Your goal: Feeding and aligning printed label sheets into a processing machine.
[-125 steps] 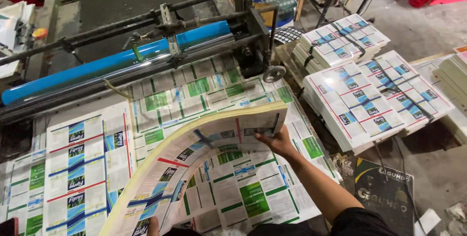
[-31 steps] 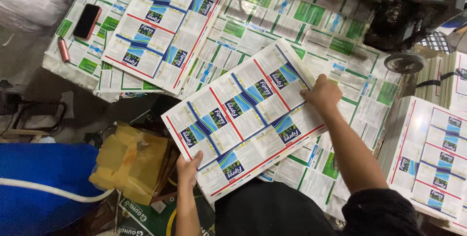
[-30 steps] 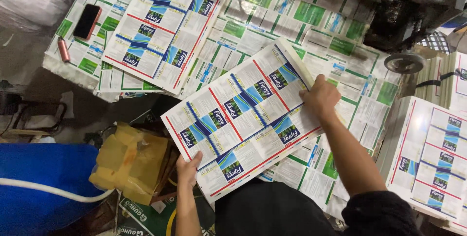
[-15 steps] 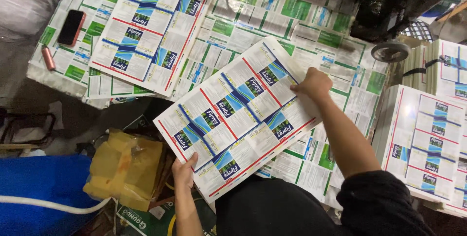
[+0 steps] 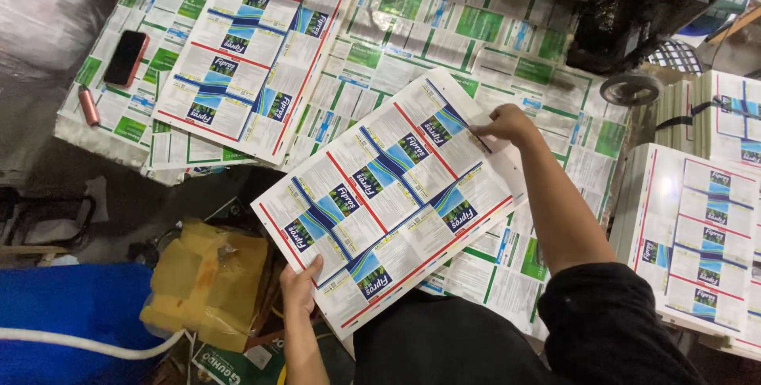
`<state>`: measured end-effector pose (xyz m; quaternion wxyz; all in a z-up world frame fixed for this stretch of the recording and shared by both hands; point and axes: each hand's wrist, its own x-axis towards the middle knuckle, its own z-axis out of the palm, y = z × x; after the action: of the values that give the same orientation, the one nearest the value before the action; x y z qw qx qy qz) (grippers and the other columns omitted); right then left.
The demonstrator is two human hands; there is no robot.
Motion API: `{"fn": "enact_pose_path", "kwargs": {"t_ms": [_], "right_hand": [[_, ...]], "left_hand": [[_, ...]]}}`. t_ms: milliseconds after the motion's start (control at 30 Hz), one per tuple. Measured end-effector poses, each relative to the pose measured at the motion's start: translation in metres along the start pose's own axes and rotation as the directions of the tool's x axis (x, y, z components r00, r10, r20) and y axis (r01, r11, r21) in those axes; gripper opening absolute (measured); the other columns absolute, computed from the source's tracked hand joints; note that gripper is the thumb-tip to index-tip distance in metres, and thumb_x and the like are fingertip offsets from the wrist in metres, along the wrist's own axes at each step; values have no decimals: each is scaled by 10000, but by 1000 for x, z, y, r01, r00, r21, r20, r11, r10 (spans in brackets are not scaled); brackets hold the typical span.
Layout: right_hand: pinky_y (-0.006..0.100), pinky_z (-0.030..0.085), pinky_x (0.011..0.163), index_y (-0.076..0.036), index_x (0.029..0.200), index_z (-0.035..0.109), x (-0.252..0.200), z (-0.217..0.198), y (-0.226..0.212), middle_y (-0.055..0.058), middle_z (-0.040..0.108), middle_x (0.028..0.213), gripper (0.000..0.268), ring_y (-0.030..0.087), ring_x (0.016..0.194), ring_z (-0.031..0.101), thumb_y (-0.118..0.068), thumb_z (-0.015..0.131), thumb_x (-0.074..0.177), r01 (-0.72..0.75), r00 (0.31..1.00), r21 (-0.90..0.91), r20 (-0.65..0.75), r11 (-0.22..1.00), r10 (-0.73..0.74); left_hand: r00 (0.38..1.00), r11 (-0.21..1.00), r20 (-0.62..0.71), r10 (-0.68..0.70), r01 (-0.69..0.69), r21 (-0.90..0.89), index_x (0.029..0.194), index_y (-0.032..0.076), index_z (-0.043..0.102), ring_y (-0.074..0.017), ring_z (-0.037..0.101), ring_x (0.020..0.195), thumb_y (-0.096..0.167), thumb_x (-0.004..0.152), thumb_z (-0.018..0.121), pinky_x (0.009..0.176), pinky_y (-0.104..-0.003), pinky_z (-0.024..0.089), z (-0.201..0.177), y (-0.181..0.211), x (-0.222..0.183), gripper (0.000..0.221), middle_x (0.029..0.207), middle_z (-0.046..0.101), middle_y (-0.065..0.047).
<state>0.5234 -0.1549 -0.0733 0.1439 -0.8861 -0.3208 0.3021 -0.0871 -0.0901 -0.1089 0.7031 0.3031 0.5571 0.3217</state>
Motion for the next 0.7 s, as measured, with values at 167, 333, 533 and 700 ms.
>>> {"fn": "enact_pose_path", "kwargs": {"t_ms": [167, 333, 533, 700], "right_hand": [[403, 569, 772, 40, 927, 758, 19, 6, -8, 197, 764, 945, 713, 324, 859, 733, -540, 956, 561, -39, 999, -59, -35, 997, 37], [423, 572, 770, 29, 928, 778, 19, 5, -17, 194, 748, 948, 675, 336, 867, 728, -553, 935, 623, -34, 993, -228, 101, 973, 58], [482, 572, 791, -74, 1020, 766, -76, -8, -78, 161, 726, 1041, 571, 356, 952, 716, -504, 913, 674, -23, 992, -266, -128, 964, -12], [490, 578, 762, -108, 1029, 774, -94, -7, -91, 151, 758, 1015, 477, 358, 905, 735, -415, 904, 688, -46, 942, -248, -334, 968, -40]], "left_hand": [[1000, 1000, 4, -1, 1, 17, 1224, -51, 657, -248, 701, 1003, -19, 835, 769, 875, -375, 565, -4, -4, 8, 406, 1180, 730, -172], [1000, 1000, 0, 19, -19, -6, 1228, -50, 658, -237, 699, 1007, -27, 832, 769, 884, -370, 564, -12, -14, 16, 412, 1176, 731, -163], [1000, 1000, -30, -10, 10, 6, 1185, -53, 659, -247, 708, 957, -24, 819, 775, 852, -385, 572, -14, -12, 15, 385, 1128, 745, -169], [1000, 1000, -5, -5, 5, -4, 1166, -58, 662, -250, 715, 936, -19, 817, 789, 847, -388, 579, -26, -23, 24, 373, 1108, 747, -173]]}}
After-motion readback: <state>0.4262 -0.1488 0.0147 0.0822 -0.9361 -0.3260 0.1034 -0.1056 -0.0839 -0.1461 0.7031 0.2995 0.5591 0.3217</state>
